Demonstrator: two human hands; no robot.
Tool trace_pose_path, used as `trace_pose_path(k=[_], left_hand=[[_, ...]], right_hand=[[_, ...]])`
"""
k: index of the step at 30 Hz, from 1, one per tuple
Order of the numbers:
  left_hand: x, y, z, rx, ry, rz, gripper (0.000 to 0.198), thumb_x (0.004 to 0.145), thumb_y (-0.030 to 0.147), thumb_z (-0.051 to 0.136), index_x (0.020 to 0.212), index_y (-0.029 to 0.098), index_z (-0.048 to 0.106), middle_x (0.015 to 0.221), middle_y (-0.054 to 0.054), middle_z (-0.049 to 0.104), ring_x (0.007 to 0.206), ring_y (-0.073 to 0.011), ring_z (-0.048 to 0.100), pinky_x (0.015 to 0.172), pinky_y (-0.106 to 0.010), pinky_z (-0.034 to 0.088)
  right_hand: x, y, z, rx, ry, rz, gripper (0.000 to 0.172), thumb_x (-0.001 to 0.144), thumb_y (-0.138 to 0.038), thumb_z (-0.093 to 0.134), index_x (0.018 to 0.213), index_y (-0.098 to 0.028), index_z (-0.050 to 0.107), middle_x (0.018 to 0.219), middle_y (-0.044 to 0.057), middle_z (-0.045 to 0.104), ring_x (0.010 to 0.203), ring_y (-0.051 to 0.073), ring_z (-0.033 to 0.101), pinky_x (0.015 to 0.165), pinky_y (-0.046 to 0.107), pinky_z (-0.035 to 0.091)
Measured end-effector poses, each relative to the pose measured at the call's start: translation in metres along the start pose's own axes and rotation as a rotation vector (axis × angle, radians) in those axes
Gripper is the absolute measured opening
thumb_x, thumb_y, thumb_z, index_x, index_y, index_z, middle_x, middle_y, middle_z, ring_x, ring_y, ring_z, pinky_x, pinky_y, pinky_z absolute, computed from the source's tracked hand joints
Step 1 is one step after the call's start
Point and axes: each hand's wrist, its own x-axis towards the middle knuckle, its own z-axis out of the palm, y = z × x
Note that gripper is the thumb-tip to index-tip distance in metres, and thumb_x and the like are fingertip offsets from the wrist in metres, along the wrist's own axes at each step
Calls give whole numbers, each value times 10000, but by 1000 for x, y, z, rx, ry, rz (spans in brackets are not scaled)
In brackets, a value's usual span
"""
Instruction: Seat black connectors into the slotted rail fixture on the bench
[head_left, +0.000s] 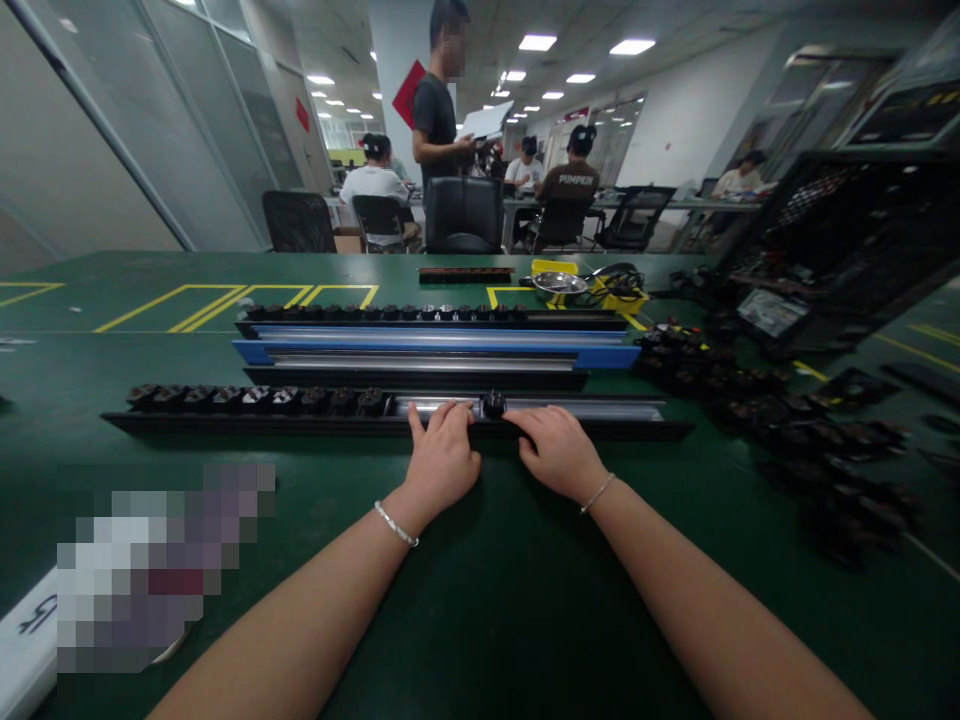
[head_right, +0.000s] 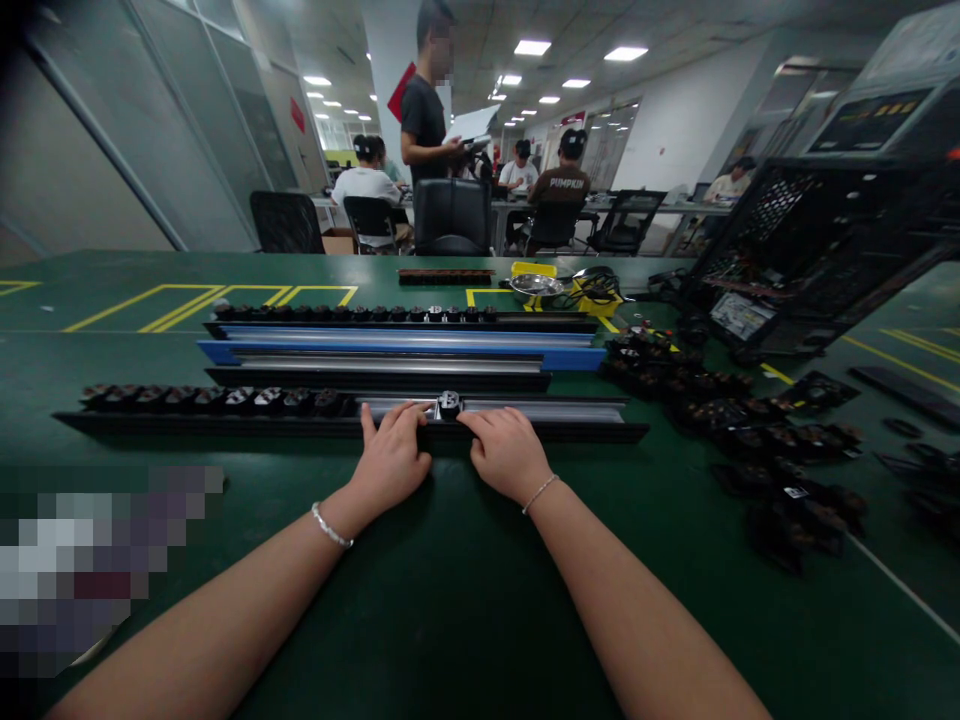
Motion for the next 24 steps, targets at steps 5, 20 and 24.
trace_pose_path(k=[5, 20, 24], left_hand=[[0, -1, 0, -10, -7, -9, 392, 692, 120, 445, 1073, 203, 489, 1281, -96, 562, 1291, -259, 398, 1091, -671, -45], [1, 0, -2, 11, -33, -29, 402, 699, 121, 465, 1089, 211, 489, 1240, -99, 581, 1286, -267, 406, 1108, -655, -7], [1, 0, -1, 6, -31, -36, 406, 701, 123, 461, 1098, 207, 485, 1240, -98, 580, 1276, -266, 417, 1111, -651, -7]], right_hand=[[-1, 3, -2, -11, 3, 7, 399, 791, -155, 462, 1163, -218, 591, 1150, 51, 652, 1039, 195, 569, 971, 372, 329], [-2, 11, -7, -7, -8, 17, 366, 801, -173, 462, 1132, -203, 615, 1094, 61, 674, 962, 196, 596, 908, 362, 396], [-2, 12, -8, -15, 4, 27, 339, 805, -188, 465, 1102, -206, 627, 1067, 54, 682, 931, 197, 602, 886, 352, 402]])
